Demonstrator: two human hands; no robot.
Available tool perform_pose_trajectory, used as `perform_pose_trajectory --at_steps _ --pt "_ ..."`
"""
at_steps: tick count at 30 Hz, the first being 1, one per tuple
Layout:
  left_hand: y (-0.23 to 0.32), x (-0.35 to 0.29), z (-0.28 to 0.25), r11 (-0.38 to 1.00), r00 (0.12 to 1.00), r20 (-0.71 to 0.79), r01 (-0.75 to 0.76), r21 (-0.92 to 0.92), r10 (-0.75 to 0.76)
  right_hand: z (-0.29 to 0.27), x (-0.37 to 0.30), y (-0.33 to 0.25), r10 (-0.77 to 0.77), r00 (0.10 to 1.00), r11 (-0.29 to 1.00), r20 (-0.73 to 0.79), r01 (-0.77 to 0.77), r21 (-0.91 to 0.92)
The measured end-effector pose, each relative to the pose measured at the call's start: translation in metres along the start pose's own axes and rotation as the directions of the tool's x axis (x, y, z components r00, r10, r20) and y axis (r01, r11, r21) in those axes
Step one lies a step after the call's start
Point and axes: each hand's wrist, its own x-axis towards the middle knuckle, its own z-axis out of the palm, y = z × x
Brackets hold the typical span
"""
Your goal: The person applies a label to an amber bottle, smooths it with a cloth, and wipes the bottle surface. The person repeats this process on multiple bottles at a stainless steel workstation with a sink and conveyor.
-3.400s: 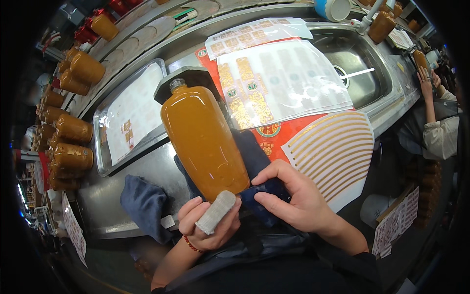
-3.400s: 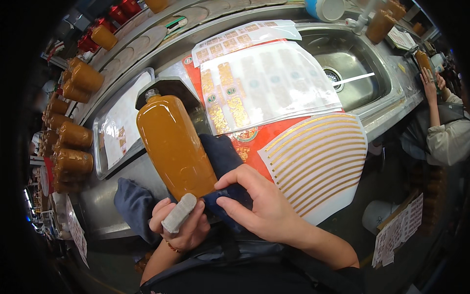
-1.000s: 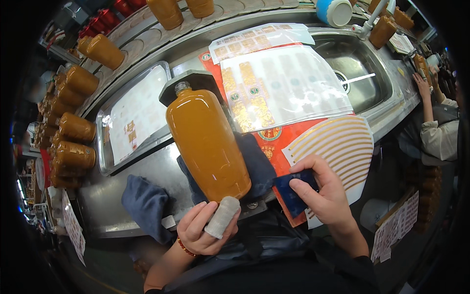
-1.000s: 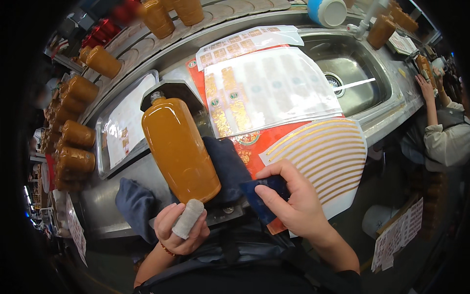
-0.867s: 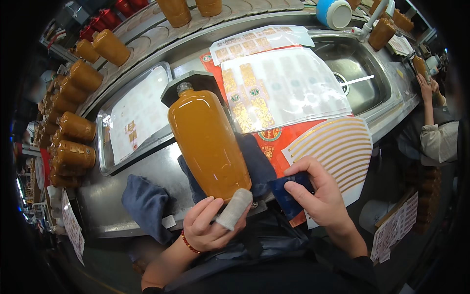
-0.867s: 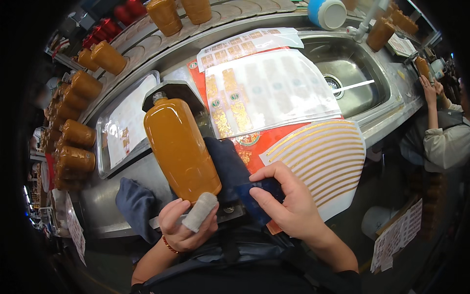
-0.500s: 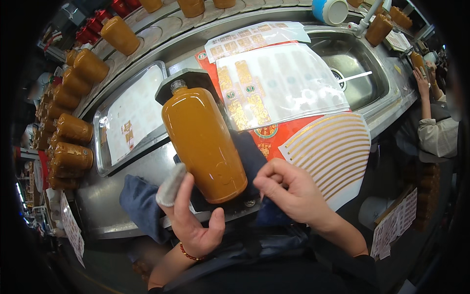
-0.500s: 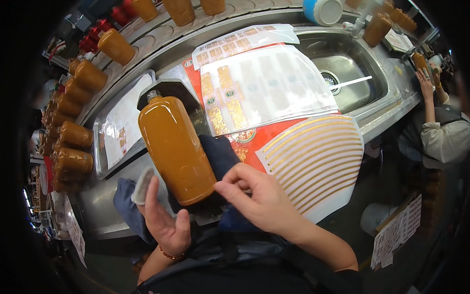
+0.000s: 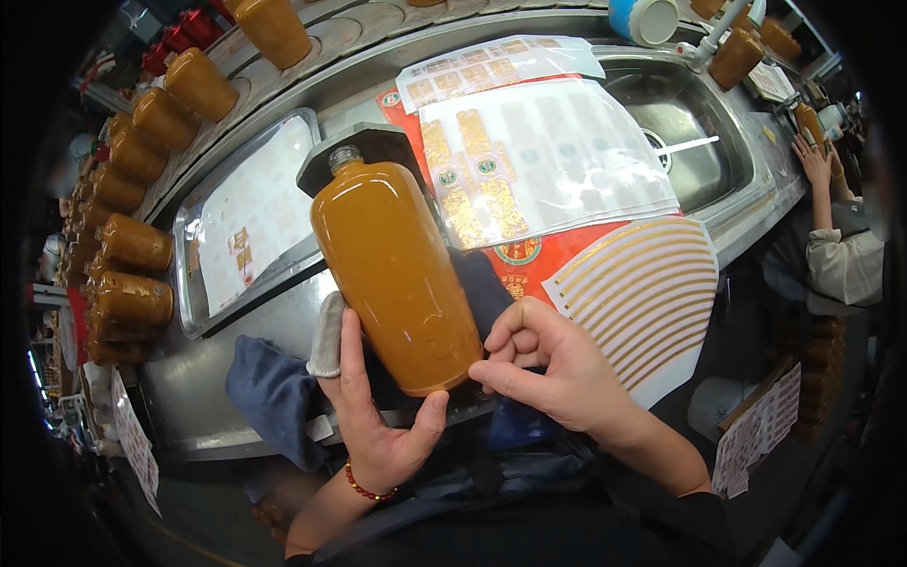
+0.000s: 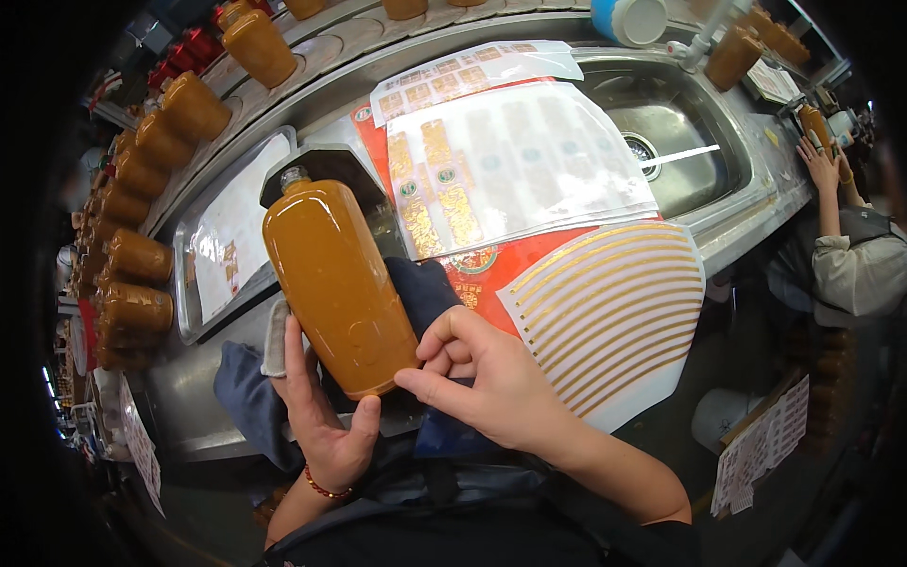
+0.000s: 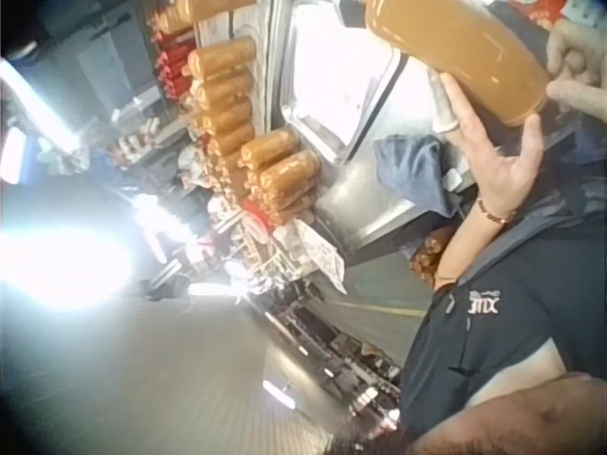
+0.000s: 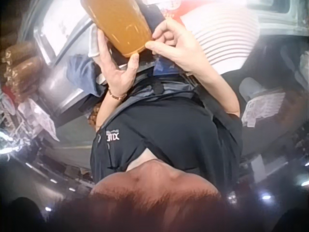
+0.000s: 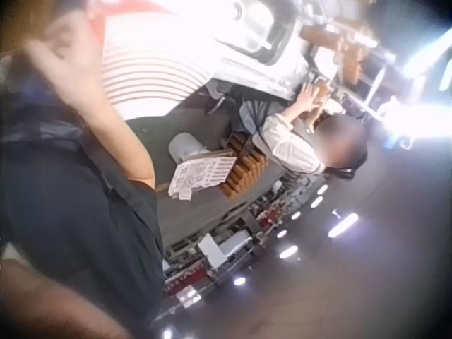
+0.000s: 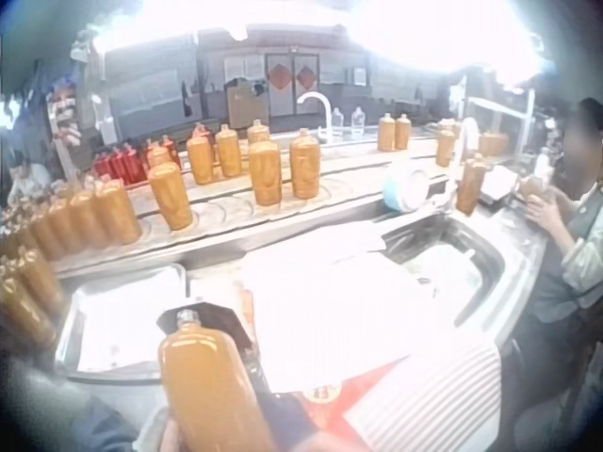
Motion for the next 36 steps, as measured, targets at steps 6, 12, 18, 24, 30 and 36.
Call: perform_pose_trajectory --at_steps 6,12,18,24,30,36 --pt "-0.002 0.001 0.0 1.0 1.0 -0.004 -0.013 -0.005 0.013 0.006 0.003 0.002 -0.054 0.999 0.993 -0.005 0.054 -0.102" --pt "-0.003 0.001 0.001 1.0 1.0 -0.012 -0.024 -0.006 0.024 0.001 0.0 -0.002 0.006 0.999 1.0 -0.031 -0.006 0.011" --pt "-0.003 0.001 0.0 1.0 1.0 0.017 -0.008 -0.02 0.008 0.007 0.004 0.003 -0.065 0.998 0.986 0.007 0.065 -0.153" --pt "-0.011 0.006 -0.011 0.994 0.994 0.051 -0.094 0.05 0.092 -0.023 -0.002 0.005 -0.01 0.975 0.995 -0.222 -0.012 -0.097" --pt "-0.01 0.019 -0.011 0.985 0.99 0.032 -0.14 0.101 0.138 0.021 -0.016 -0.013 -0.312 0.927 0.943 -0.209 0.276 -0.183" --pt "-0.008 0.027 -0.01 0.972 0.973 -0.067 -0.212 0.099 0.219 0.02 -0.023 -0.005 -0.228 0.922 0.942 -0.313 0.127 -0.311"
